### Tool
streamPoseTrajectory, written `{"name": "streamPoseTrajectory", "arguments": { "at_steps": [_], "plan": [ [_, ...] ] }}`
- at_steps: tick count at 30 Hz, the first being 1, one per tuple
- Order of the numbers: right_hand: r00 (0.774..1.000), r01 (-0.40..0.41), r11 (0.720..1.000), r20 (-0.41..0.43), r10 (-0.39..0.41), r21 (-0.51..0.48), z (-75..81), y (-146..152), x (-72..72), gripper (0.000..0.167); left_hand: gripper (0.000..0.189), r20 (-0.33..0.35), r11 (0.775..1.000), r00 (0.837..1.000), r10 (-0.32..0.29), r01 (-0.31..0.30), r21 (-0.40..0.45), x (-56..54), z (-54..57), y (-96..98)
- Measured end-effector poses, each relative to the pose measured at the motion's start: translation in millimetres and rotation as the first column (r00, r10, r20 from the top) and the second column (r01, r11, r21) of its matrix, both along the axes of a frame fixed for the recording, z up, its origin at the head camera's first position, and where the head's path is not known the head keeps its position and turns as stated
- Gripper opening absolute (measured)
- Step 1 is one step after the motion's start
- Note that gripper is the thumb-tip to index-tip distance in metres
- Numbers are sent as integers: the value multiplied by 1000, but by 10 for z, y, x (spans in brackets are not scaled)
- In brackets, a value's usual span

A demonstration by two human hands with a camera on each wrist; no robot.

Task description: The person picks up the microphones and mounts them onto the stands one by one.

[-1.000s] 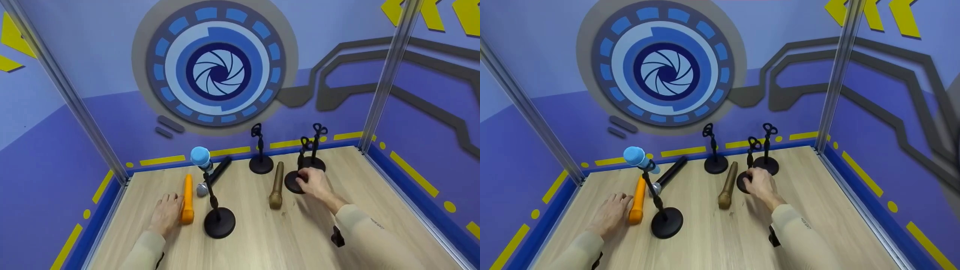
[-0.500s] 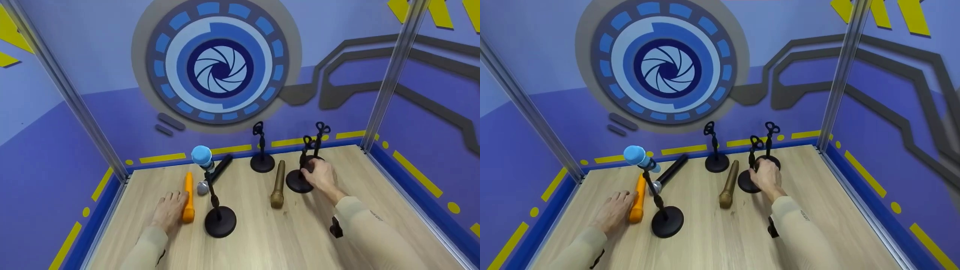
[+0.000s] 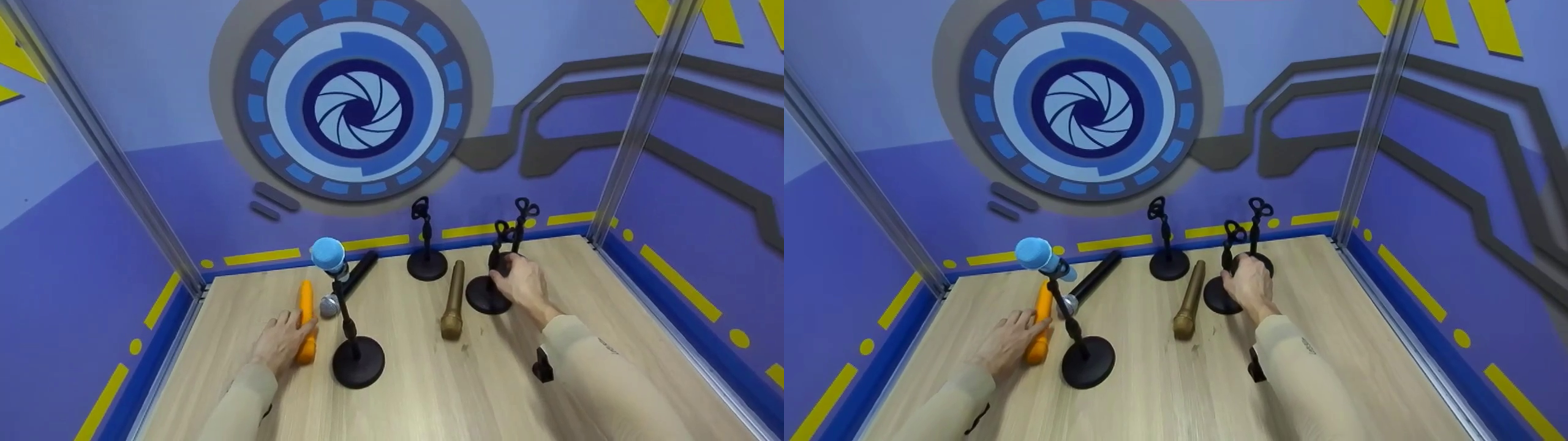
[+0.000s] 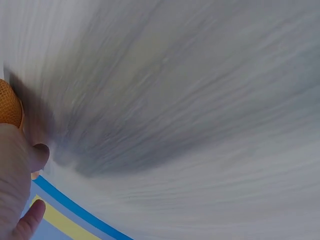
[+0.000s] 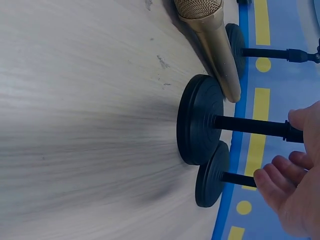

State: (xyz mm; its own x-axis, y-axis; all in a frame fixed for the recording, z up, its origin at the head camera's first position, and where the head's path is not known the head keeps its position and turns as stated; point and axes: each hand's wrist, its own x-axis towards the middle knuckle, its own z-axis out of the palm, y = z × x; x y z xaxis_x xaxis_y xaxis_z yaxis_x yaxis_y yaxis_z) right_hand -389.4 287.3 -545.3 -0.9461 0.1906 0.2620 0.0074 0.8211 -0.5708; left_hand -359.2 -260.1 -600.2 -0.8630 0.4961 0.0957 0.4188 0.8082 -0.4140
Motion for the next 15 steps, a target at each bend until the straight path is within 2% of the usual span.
{"name": "streamPoseTrajectory", "arguments": {
  "at_steps": [4,8,15],
  "plan": [
    [1000,-1,1000,-6,1,-27,1,-36,-35,51,87,-2,1000,1000,-26,26,-16,-21,-51,-19],
    [999,4,999,-42,-5,-41,-10,-85,-76,44,83,22,1000,1000,-18,18,1,44,23,16],
    [998,10,998,-63,-13,-60,13,-118,-112,34,89,45,999,998,-35,36,-14,-30,-103,-22]
  ]
}}
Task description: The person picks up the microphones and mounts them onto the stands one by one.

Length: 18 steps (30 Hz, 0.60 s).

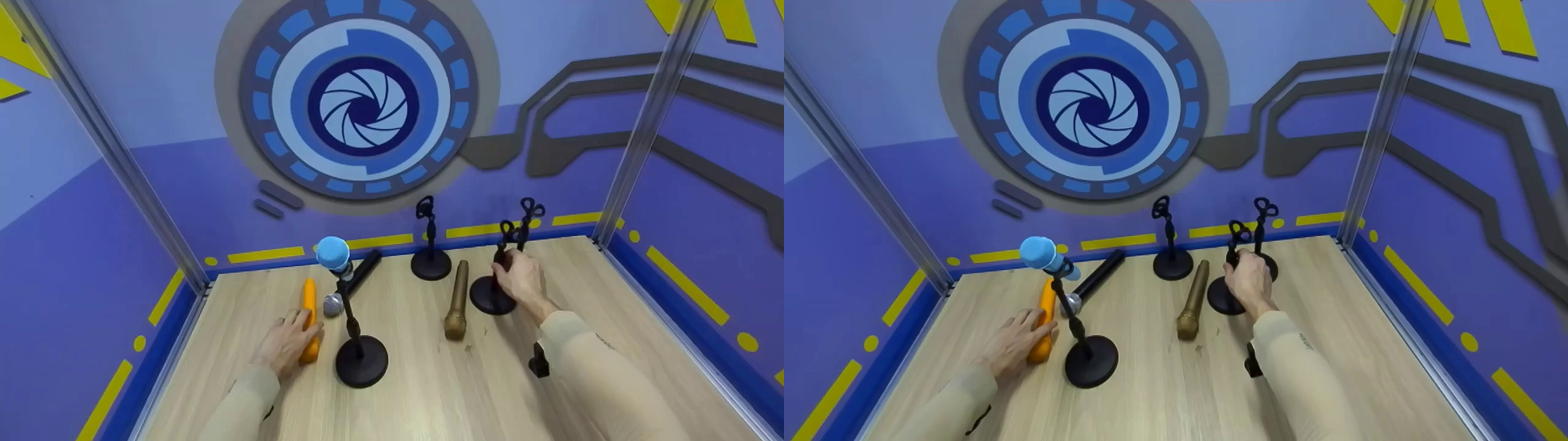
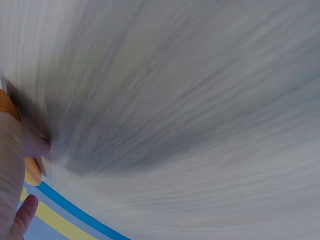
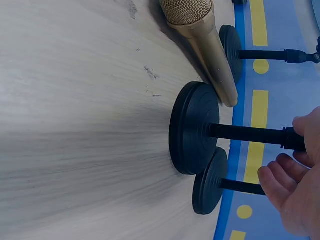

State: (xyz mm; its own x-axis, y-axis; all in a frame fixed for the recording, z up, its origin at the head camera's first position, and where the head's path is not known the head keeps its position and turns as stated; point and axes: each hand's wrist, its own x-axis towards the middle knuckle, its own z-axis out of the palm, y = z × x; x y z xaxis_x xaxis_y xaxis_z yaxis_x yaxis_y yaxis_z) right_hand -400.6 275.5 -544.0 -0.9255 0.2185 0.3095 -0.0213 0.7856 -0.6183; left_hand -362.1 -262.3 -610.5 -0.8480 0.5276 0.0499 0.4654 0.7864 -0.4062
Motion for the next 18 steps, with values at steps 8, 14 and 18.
{"name": "streamPoseTrajectory", "arguments": {
  "at_steps": [8,14,18],
  "plan": [
    [1000,-2,1000,17,2,0,25,5,-30,33,77,0,999,999,-34,34,-30,11,-23,-4],
    [999,-14,1000,38,14,-13,13,4,-57,34,66,-14,998,999,-43,42,-45,-7,-45,13],
    [997,-32,999,64,33,-16,-8,17,-74,36,65,-33,998,997,-65,64,-28,-18,-52,10]
  ]
}}
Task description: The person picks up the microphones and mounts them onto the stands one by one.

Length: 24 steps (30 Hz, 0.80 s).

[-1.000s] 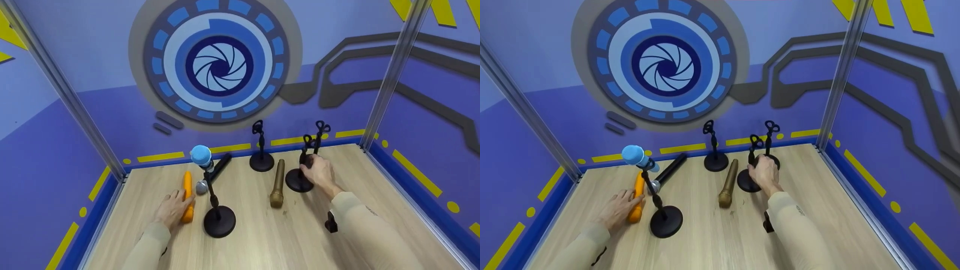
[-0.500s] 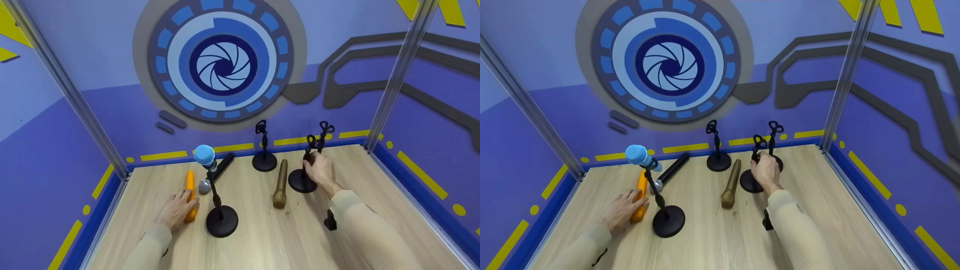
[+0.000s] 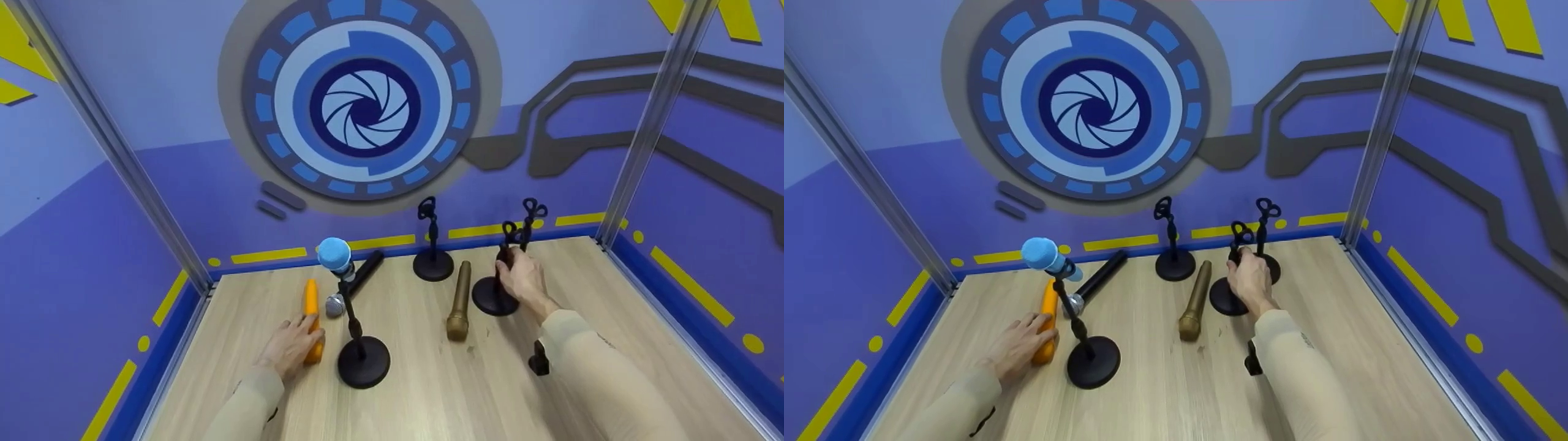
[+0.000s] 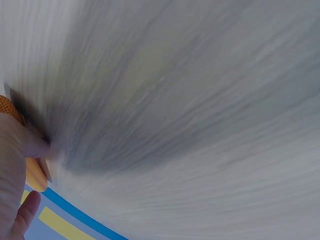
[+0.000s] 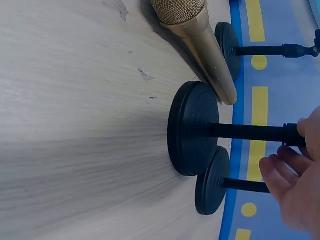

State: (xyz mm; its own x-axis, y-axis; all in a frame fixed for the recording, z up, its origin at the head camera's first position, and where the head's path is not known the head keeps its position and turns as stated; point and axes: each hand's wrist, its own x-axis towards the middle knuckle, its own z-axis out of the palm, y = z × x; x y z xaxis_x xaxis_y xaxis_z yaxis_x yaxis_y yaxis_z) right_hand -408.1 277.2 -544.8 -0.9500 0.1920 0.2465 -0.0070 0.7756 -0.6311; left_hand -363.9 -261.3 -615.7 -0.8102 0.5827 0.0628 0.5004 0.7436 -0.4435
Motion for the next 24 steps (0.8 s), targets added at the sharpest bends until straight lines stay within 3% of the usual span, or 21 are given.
{"name": "streamPoseTrajectory", "arguments": {
  "at_steps": [11,24],
  "plan": [
    [999,-37,999,2,37,-29,-31,35,32,40,58,44,996,999,10,-13,85,35,43,4],
    [997,-70,996,-28,68,-59,-125,25,143,42,54,7,993,1000,-5,4,114,84,14,-5]
  ]
}}
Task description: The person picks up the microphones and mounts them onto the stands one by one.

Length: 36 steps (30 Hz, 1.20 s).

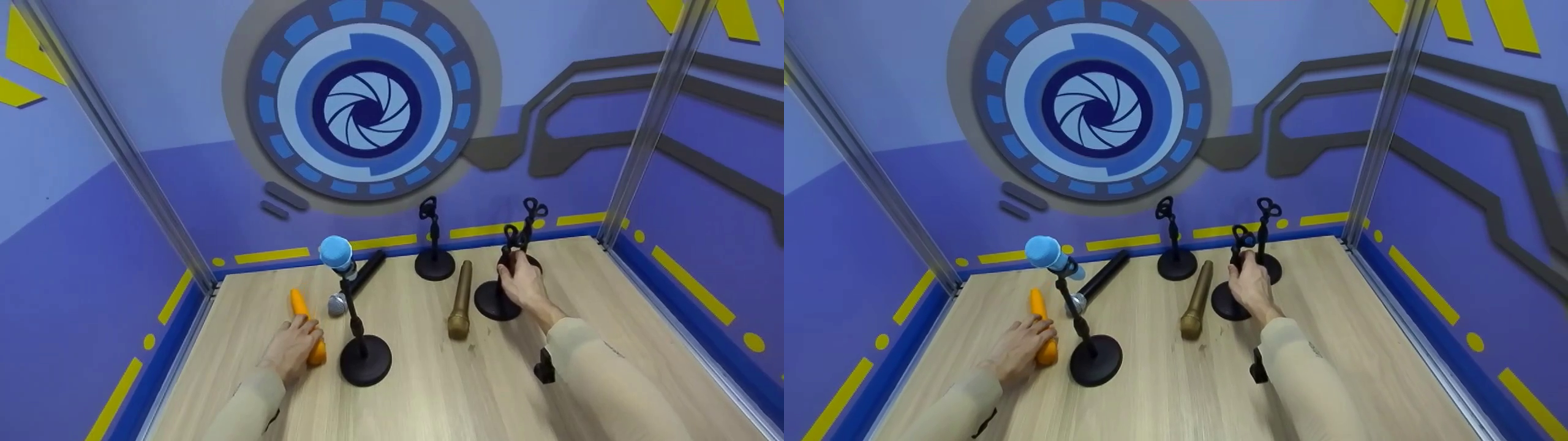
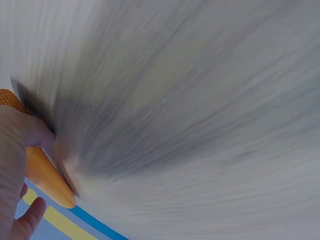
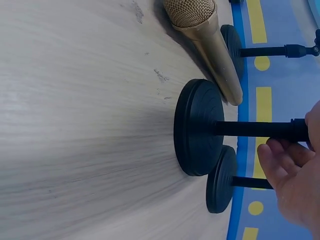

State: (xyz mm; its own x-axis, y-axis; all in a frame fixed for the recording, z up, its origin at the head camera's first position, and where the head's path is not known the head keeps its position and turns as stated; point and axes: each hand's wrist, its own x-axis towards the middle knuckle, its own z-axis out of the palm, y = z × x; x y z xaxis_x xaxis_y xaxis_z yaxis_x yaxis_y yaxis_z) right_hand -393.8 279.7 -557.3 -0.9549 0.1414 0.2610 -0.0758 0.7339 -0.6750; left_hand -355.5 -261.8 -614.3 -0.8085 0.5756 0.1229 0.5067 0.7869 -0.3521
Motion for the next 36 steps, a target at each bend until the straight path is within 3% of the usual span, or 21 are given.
{"name": "streamPoseTrajectory", "arguments": {
  "at_steps": [3,4,6,10,11,14,26,36],
  "plan": [
    [1000,-7,1000,3,7,-10,-23,8,7,46,48,-3,1000,1000,-10,10,18,6,-5,1],
    [1000,-7,1000,-28,7,-5,-224,103,-135,52,47,-7,1000,1000,-14,14,23,9,-6,1],
    [1000,-9,1000,-30,8,-3,-238,106,-126,54,44,-9,999,1000,-16,16,28,15,-5,6],
    [999,-1,1000,-49,1,5,-238,87,-96,54,45,-42,999,999,-28,29,18,21,-11,7],
    [1000,2,1000,-23,-2,1,-45,-11,52,50,45,-50,999,998,-32,33,14,23,-11,6],
    [999,14,1000,-37,-14,-2,-52,-21,48,48,48,-75,999,996,-45,45,-1,34,-9,-3],
    [994,1,999,-111,3,40,-75,-17,114,32,51,-47,1000,999,-23,24,19,71,89,-19],
    [992,-34,996,-118,44,81,-103,-9,240,32,45,-131,985,988,-87,105,135,75,108,-40]
  ]
}}
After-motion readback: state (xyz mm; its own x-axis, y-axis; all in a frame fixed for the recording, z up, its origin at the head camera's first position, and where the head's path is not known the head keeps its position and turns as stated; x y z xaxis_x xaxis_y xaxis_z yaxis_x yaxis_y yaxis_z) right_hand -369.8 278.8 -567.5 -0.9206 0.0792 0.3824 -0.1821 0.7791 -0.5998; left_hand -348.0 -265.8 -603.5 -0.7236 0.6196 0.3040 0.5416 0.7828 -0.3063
